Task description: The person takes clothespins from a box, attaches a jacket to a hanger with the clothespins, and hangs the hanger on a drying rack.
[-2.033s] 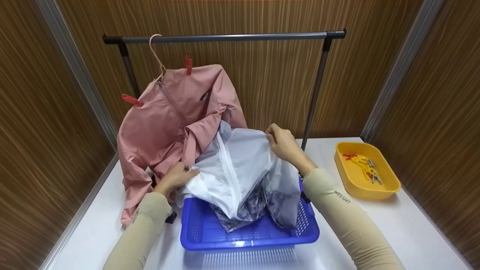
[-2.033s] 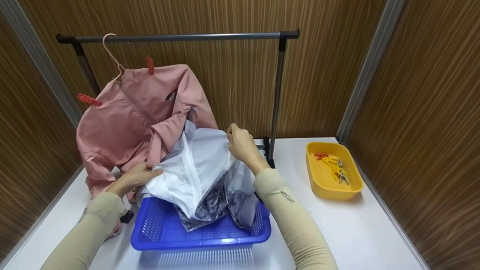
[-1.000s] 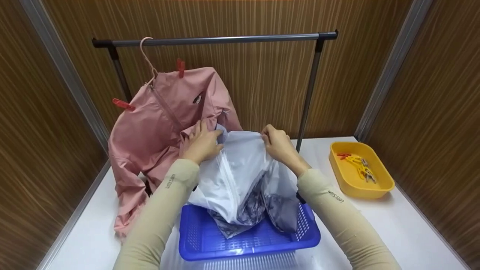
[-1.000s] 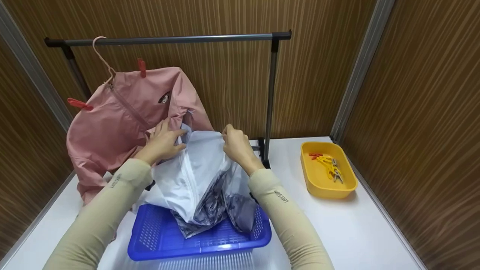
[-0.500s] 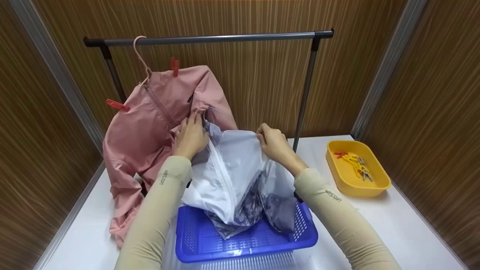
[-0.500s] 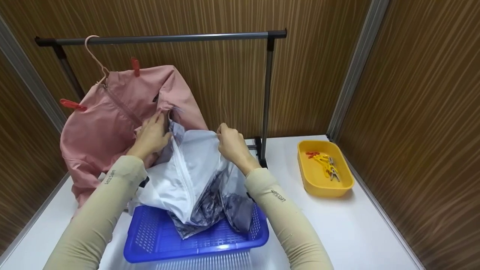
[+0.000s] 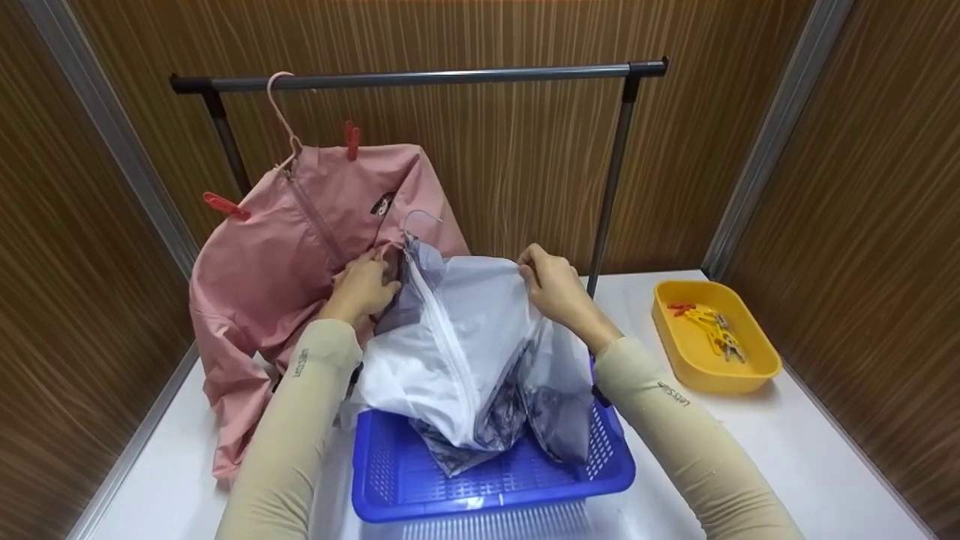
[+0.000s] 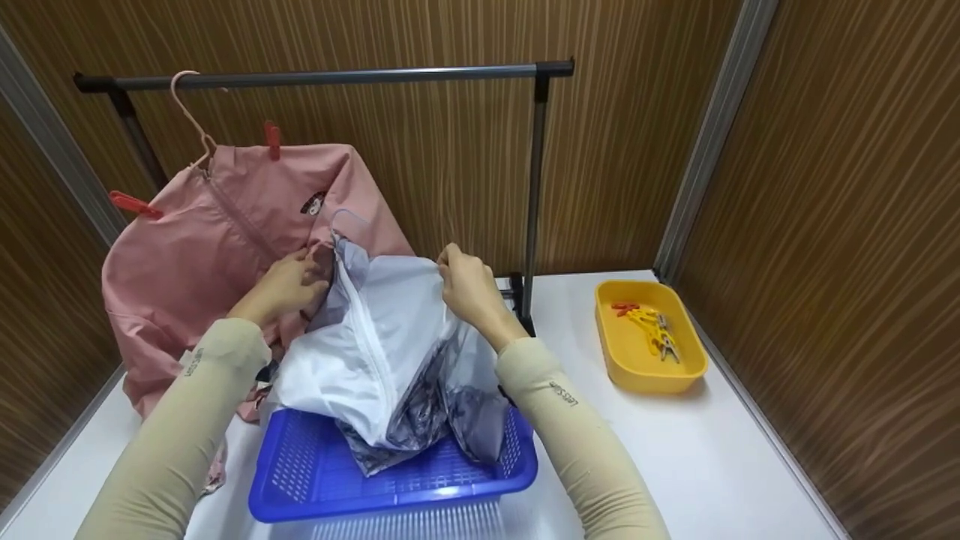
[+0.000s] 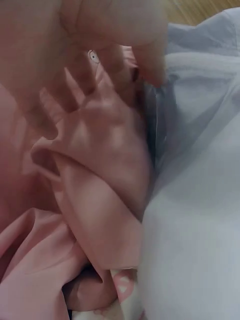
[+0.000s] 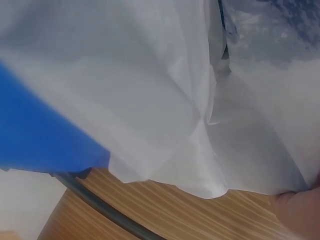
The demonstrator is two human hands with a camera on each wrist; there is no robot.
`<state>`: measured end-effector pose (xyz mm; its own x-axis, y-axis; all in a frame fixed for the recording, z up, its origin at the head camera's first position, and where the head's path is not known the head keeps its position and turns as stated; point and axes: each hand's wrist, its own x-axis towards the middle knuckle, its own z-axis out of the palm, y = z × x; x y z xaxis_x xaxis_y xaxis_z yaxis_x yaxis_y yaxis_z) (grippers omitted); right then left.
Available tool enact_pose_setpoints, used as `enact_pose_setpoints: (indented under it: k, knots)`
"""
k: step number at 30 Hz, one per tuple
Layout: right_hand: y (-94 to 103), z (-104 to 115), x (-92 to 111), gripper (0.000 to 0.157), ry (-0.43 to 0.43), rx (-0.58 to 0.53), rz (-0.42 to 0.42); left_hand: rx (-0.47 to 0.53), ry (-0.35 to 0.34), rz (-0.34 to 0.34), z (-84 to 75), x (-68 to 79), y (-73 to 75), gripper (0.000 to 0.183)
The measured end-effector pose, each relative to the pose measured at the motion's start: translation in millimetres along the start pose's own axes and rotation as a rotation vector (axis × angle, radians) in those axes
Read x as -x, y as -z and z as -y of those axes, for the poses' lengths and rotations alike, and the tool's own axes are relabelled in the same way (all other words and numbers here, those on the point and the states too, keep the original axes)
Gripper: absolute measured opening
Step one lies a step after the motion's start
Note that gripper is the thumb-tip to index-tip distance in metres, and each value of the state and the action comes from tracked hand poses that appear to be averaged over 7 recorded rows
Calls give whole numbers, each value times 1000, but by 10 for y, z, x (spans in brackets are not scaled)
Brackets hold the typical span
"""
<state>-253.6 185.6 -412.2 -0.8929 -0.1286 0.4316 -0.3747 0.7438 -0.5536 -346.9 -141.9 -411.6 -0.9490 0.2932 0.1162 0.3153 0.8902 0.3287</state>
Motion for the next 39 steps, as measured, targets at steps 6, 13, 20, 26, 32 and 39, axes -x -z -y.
enact_pose_setpoints:
  k: [6,13,20,26,32,39]
  knots:
    - [64,-27,58,14,20,-1,-55,86,-78,4,16,203,15,48]
    - [160,-50,145,14,42,-33,-91,155,-133,-102,23,495,13,40]
    - [247,-77,223,11,34,-64,-128,118,-127,-28,81,796,12,56]
    - [331,-77,305,10,36,-98,-172,128,-141,9,111,1090,-9,56]
    - [415,-82,409,9,30,-153,-235,155,-89,7,192,1414,-53,48]
    - [493,-84,559,8,22,-213,-298,150,-27,2,277,1705,-127,31]
